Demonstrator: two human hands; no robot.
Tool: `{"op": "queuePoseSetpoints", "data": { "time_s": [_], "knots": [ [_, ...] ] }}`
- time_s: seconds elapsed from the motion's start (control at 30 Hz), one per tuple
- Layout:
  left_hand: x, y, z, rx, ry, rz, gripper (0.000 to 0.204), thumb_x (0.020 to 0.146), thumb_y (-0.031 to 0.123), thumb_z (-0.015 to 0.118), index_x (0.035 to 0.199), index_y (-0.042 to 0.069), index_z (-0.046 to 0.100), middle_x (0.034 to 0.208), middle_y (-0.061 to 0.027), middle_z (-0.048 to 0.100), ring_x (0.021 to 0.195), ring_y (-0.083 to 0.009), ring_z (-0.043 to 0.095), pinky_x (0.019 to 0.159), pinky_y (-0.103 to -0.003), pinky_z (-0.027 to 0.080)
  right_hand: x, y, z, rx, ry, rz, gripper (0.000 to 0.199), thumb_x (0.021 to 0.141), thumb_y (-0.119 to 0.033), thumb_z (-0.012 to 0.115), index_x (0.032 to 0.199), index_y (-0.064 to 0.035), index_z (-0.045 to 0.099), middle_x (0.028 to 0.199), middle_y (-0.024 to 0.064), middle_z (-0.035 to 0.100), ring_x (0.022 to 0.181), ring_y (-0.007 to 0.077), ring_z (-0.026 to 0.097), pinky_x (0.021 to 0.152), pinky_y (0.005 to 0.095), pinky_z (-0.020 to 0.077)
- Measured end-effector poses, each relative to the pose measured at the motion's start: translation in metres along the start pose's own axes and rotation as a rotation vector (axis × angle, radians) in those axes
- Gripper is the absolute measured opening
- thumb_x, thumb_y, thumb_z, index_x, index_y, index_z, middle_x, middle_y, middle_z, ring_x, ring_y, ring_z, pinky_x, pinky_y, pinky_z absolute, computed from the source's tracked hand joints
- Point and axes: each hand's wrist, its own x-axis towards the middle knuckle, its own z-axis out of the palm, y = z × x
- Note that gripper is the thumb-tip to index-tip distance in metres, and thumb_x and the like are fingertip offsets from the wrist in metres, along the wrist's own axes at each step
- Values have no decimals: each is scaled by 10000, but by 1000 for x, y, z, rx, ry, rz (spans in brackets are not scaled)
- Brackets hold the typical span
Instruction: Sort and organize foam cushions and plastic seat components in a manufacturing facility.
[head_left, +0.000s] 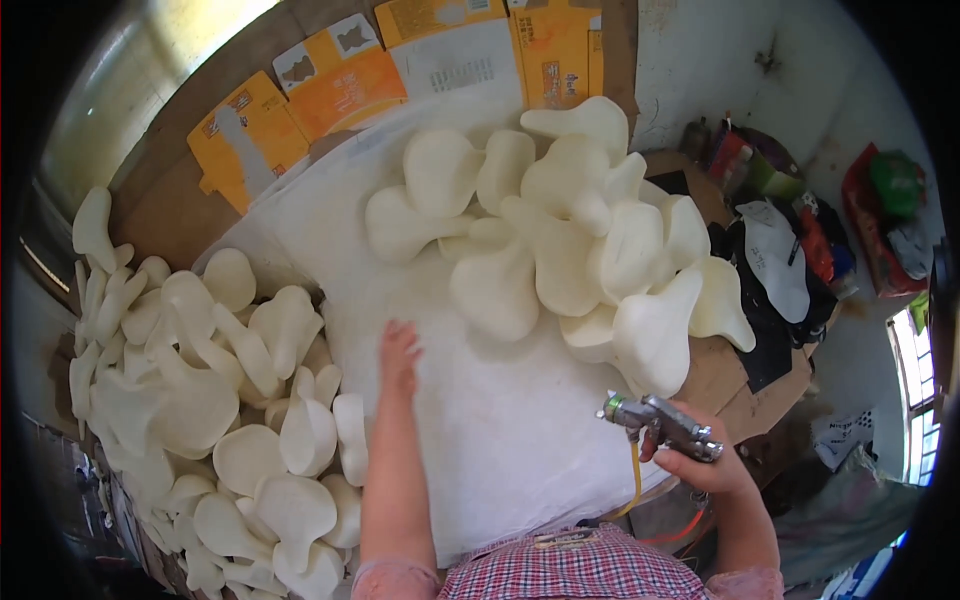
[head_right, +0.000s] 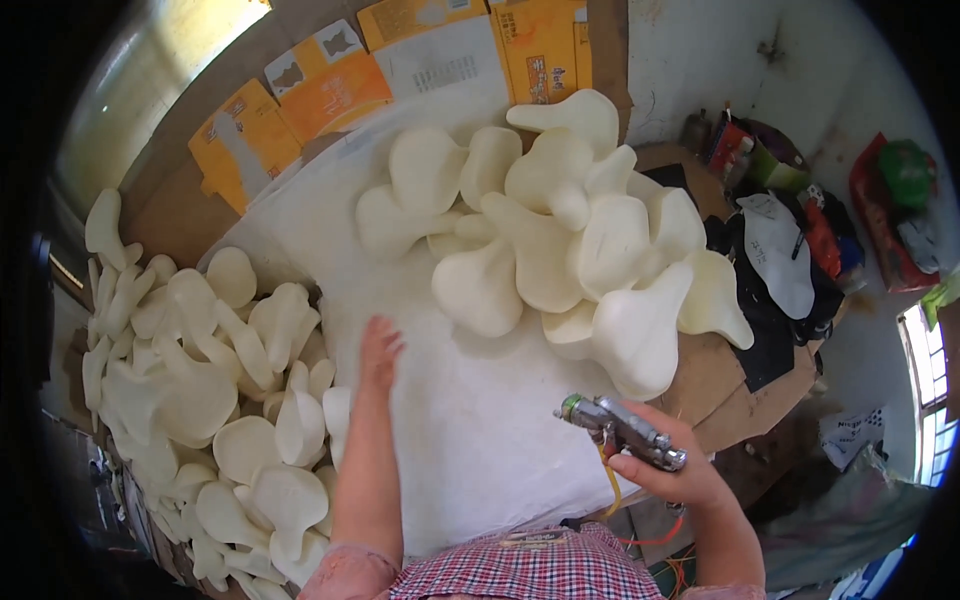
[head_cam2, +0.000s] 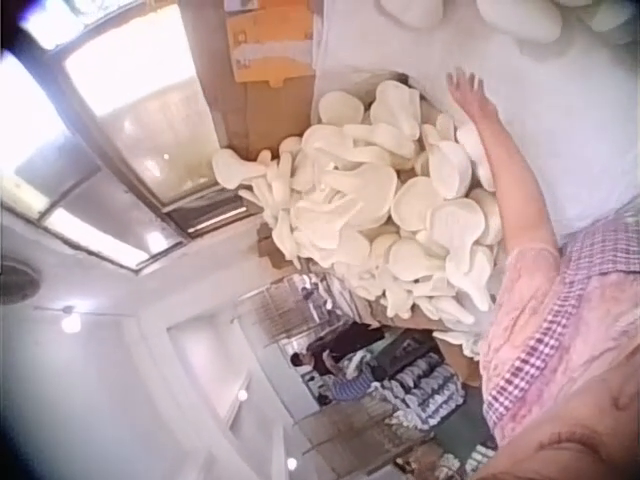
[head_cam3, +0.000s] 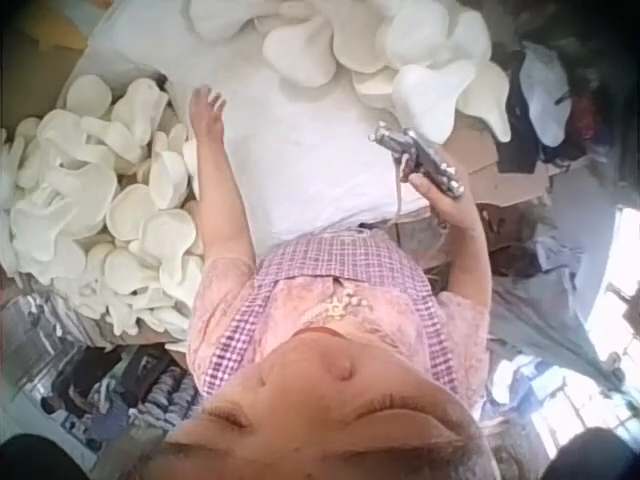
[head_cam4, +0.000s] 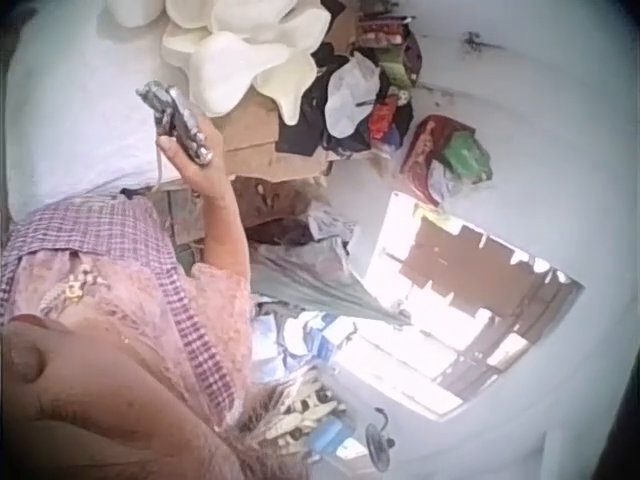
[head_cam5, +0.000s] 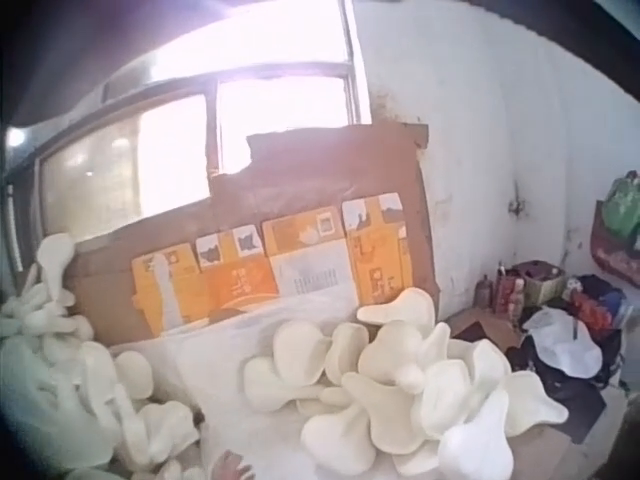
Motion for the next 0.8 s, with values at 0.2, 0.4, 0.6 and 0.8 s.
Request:
{"op": "queuePoseSetpoints", "data": {
  "time_s": [0.2, 0.4, 0.6, 0.8],
  "knots": [
    [-7, -24, 103, 178, 11, -20, 503, 673, 159, 747, 1104, 74, 500, 1017, -33, 539, 845, -184, 529, 709, -284, 428, 6, 5, 7, 15, -17, 54, 475, 771, -63, 661, 1203, 23, 484, 880, 62, 607, 815, 111, 570, 748, 256, 462],
    [-120, 44, 78, 796, 175, 670, 465, 643, 116, 736, 1038, 1, 519, 943, -107, 520, 854, -234, 531, 733, -333, 451, 10, 12, 7, -90, -66, 54, 480, 764, -75, 660, 1198, 25, 482, 889, 71, 608, 817, 128, 577, 745, 275, 469],
    [-167, 5, 17, 1030, -137, 597, 492, 679, 162, 708, 1095, 11, 493, 1000, -165, 514, 870, -298, 531, 775, -373, 447, 15, 12, 26, -176, -154, 19, 499, 769, -50, 680, 1224, -14, 477, 900, 69, 611, 814, 113, 571, 736, 262, 466],
    [-141, -57, -72, 826, 396, -24, 569, 771, 226, 649, 1248, 46, 396, 1079, -164, 526, 784, -259, 580, 657, -384, 495, -2, -19, 47, -264, -178, -26, 481, 767, -29, 672, 1211, -20, 489, 891, 51, 607, 789, 106, 563, 708, 247, 461]
  ]
}}
